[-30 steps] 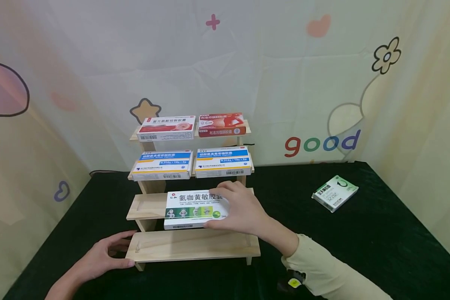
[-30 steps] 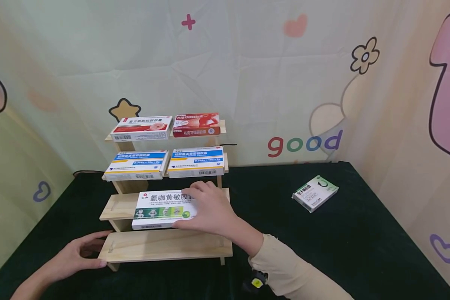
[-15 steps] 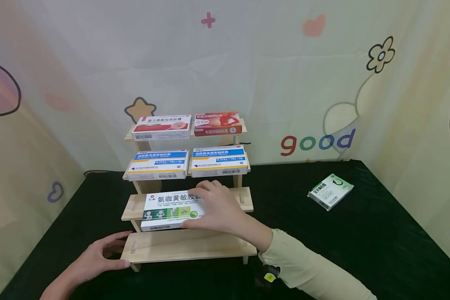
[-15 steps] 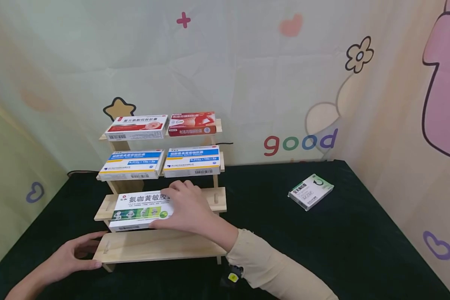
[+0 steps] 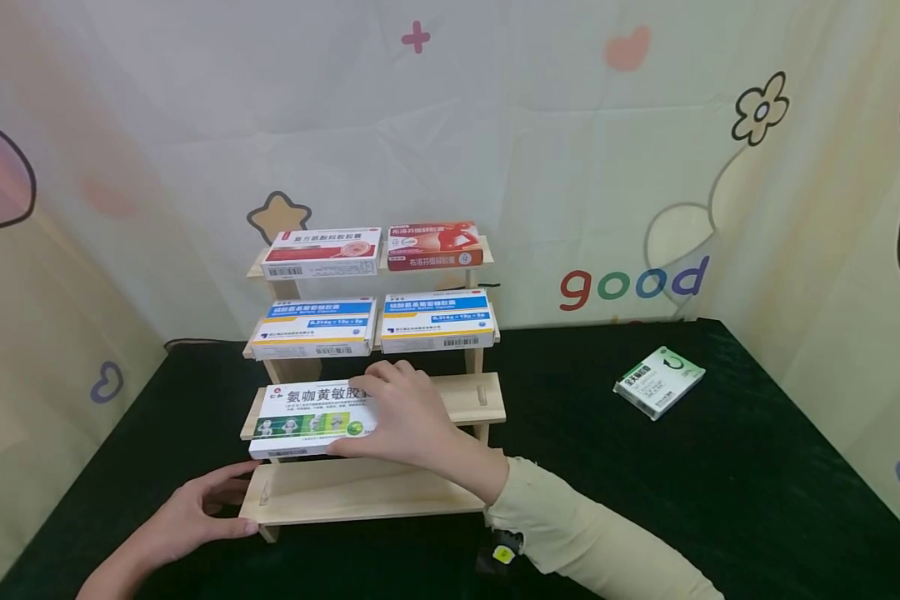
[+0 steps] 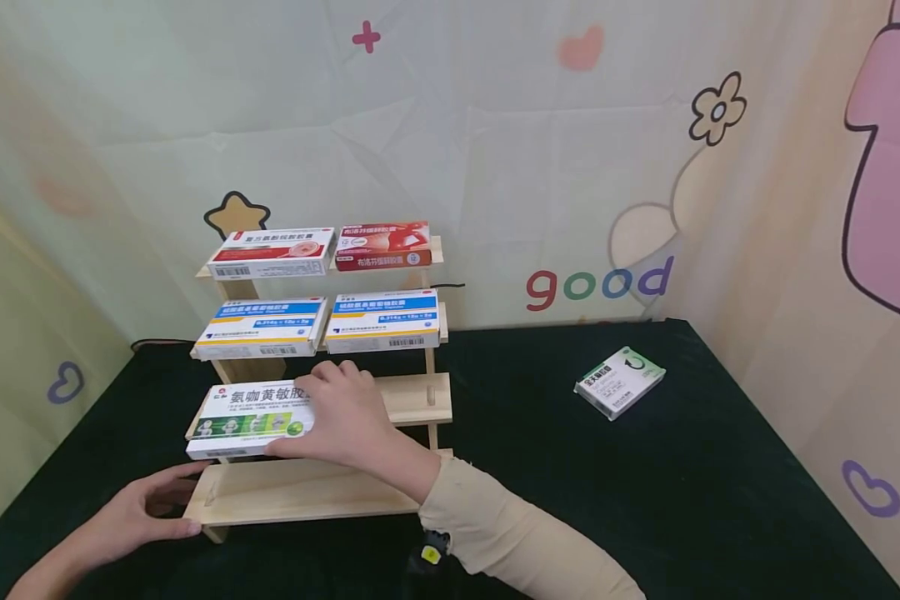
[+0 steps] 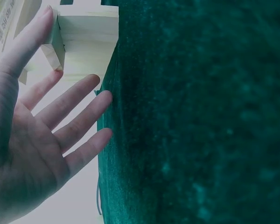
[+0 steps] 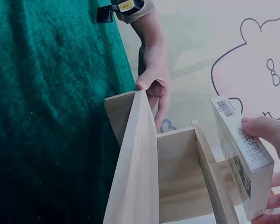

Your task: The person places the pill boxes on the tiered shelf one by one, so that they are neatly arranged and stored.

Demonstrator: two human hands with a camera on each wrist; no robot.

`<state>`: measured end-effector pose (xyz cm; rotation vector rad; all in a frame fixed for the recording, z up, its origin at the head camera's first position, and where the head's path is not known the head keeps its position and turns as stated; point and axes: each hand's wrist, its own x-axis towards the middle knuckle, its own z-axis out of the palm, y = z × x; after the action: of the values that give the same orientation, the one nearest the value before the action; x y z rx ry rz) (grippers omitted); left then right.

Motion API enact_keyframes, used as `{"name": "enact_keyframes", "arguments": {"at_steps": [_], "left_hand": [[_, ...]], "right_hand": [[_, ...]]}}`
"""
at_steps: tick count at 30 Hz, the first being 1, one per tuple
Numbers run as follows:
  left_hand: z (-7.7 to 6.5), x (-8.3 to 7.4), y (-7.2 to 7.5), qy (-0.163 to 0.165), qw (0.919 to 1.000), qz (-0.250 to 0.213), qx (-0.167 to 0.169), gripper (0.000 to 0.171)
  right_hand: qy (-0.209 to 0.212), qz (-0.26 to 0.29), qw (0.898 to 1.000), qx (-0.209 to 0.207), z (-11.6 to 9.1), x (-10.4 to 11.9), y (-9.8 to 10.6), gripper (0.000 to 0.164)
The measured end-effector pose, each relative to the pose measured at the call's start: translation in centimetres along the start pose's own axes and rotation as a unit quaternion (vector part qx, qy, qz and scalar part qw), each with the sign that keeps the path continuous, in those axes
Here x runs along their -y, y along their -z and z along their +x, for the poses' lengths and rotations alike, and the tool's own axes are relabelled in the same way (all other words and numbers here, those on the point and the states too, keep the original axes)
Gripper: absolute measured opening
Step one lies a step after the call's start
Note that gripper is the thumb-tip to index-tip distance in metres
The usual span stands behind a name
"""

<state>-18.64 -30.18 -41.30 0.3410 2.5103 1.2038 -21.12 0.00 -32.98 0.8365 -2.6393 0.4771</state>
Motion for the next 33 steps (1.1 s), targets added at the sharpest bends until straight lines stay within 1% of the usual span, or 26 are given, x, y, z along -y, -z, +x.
{"name": "enact_keyframes", "arguments": {"at_steps": [7,13,19,25,33], "left_hand": [[0.1,0.0,0.1,0.003,1.0,-0.006,0.004,0.07],[0.2,-0.1,0.1,0.009,1.0,0.003,0.0,0.072],[0.2,0.1,0.1,-0.008,0.9999,-0.001,0.008,0.07],[0.2,0.3,0.1,-0.019,0.9997,-0.012,0.012,0.069],[0.2,0.3,0.1,-0.013,0.9998,-0.009,0.009,0.069]], "right_hand": [[-0.001,-0.014,1.0,-0.009,0.6,0.5,-0.5,0.074],[-0.008,-0.008,1.0,-0.012,1.0,0.5,-0.9,0.072],[-0.02,0.003,1.0,-0.01,1.2,0.5,-1.3,0.072],[-0.026,0.001,1.0,-0.01,1.5,0.5,-1.7,0.073],[-0.022,-0.004,1.0,-0.006,1.7,0.5,-2.2,0.072]]}}
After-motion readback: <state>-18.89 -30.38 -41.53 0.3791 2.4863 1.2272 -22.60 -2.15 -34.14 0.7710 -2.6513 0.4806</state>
